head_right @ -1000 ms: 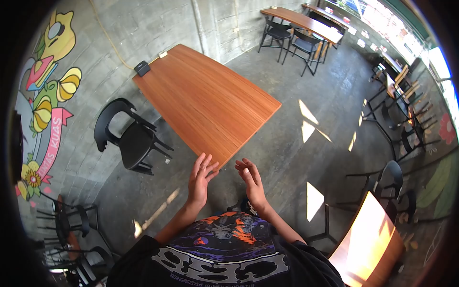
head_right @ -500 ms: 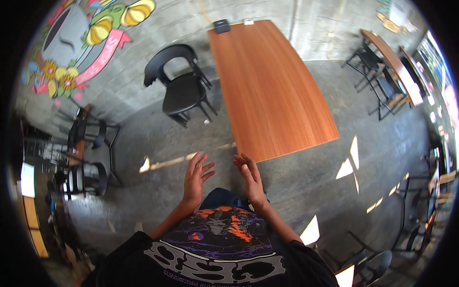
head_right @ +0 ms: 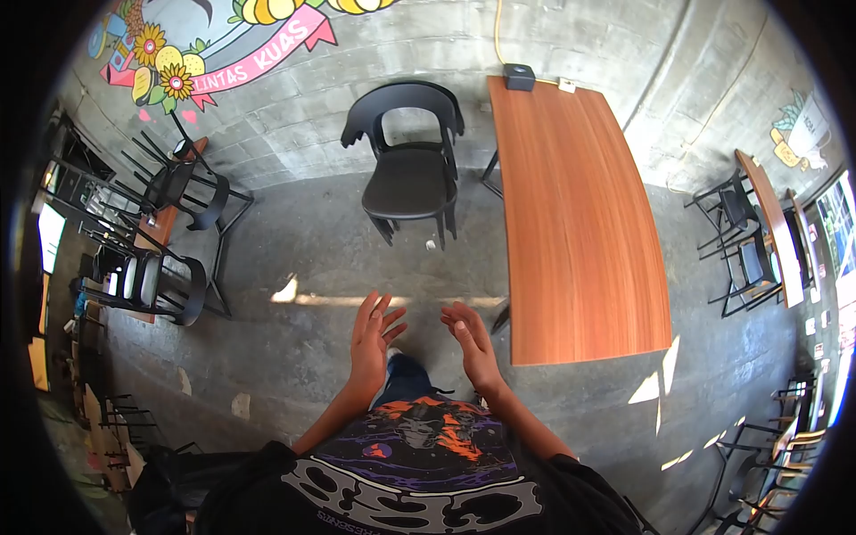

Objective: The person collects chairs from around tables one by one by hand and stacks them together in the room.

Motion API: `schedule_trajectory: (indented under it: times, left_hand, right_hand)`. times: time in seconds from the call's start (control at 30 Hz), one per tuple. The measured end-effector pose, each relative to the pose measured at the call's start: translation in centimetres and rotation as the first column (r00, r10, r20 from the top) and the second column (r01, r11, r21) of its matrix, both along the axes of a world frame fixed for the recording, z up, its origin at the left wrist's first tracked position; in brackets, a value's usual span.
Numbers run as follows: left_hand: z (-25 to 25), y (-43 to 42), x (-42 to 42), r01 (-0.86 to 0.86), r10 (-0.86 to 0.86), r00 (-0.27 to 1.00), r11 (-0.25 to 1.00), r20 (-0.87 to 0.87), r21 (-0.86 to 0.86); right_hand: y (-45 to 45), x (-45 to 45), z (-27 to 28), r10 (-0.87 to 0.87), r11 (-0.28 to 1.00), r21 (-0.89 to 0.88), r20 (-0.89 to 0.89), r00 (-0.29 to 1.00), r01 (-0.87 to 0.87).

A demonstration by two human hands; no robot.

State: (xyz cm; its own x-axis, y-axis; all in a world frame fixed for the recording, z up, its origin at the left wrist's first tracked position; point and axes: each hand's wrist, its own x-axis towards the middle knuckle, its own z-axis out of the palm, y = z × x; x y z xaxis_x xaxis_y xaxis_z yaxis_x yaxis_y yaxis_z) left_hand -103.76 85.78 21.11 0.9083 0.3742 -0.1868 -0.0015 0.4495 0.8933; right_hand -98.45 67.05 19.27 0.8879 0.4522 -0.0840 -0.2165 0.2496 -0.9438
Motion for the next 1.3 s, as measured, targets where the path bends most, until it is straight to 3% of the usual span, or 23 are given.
schedule_trajectory:
  times: [0.2, 0.43, 0.6, 0.77, 0.83, 0.97, 1.03, 1.07, 1.13, 1.17, 1.23, 1.27, 1.3]
  left_hand:
    - [0.2, 12.2, 4.7, 0.022, -0.029, 0.996, 0.997, 0.080, 0.079]
    - [0.0, 23.0, 8.0, 0.007, -0.009, 1.000, 0.998, 0.029, 0.068]
    - [-0.5, 26.7, 11.6, -0.031, 0.031, 1.000, 0.998, 0.002, 0.063]
    - [-0.1, 29.2, 15.7, -0.081, 0.082, 0.996, 0.996, -0.015, 0.046]
    - [0.2, 30.7, 18.5, -0.047, 0.054, 0.997, 0.993, -0.055, 0.112]
    - [-0.8, 35.0, 26.2, 0.029, -0.022, 0.999, 0.978, -0.035, 0.206]
    - [-1.1, 37.5, 31.1, 0.149, -0.100, 0.981, 0.939, -0.169, 0.309]
    - [-1.8, 39.1, 34.0, 0.163, -0.111, 0.979, 0.932, -0.172, 0.324]
    - [-4.9, 42.4, 39.3, 0.253, -0.203, 0.913, 0.962, -0.354, 0.100]
    - [-6.2, 43.9, 41.7, 0.266, -0.211, 0.905, 0.959, -0.370, 0.102]
    - [-8.8, 46.5, 47.6, 0.296, -0.198, 0.819, 0.950, -0.538, 0.102]
    - [-10.2, 47.6, 50.2, 0.315, -0.214, 0.811, 0.944, -0.544, 0.099]
    - [-11.7, 48.8, 52.6, 0.329, -0.164, 0.796, 0.925, -0.582, 0.189]
  right_hand:
    - [11.6, 4.3, 0.0, 0.019, 0.999, -0.033, -0.023, 1.000, -0.020]
    - [21.0, 8.5, 1.5, 0.000, 1.000, -0.022, 0.020, 1.000, 0.000]
    - [22.9, 12.3, -0.4, -0.048, 0.998, -0.043, -0.088, 0.995, 0.045]
    - [23.6, 19.9, -2.0, -0.121, 0.984, -0.140, -0.069, 0.990, 0.110]
    - [23.8, 24.3, -2.4, -0.216, 0.954, -0.210, 0.017, 0.976, 0.215]
    - [23.8, 34.0, -4.2, -0.349, 0.931, -0.102, 0.028, 0.937, 0.350]
    - [23.1, 40.6, -8.5, -0.410, 0.845, -0.265, 0.237, 0.881, 0.464]
    - [22.5, 44.0, -10.4, -0.426, 0.843, -0.252, 0.229, 0.875, 0.476]
    - [21.4, 49.9, -14.1, -0.465, 0.711, -0.522, 0.155, 0.872, 0.471]
    - [21.2, 52.2, -15.5, -0.476, 0.708, -0.525, 0.137, 0.869, 0.471]
    - [20.6, 57.0, -17.7, -0.511, 0.569, -0.698, 0.115, 0.852, 0.435]
    - [20.5, 59.0, -19.0, -0.518, 0.541, -0.733, 0.097, 0.850, 0.413]
    - [20.4, 60.7, -19.6, -0.535, 0.533, -0.736, 0.088, 0.840, 0.417]
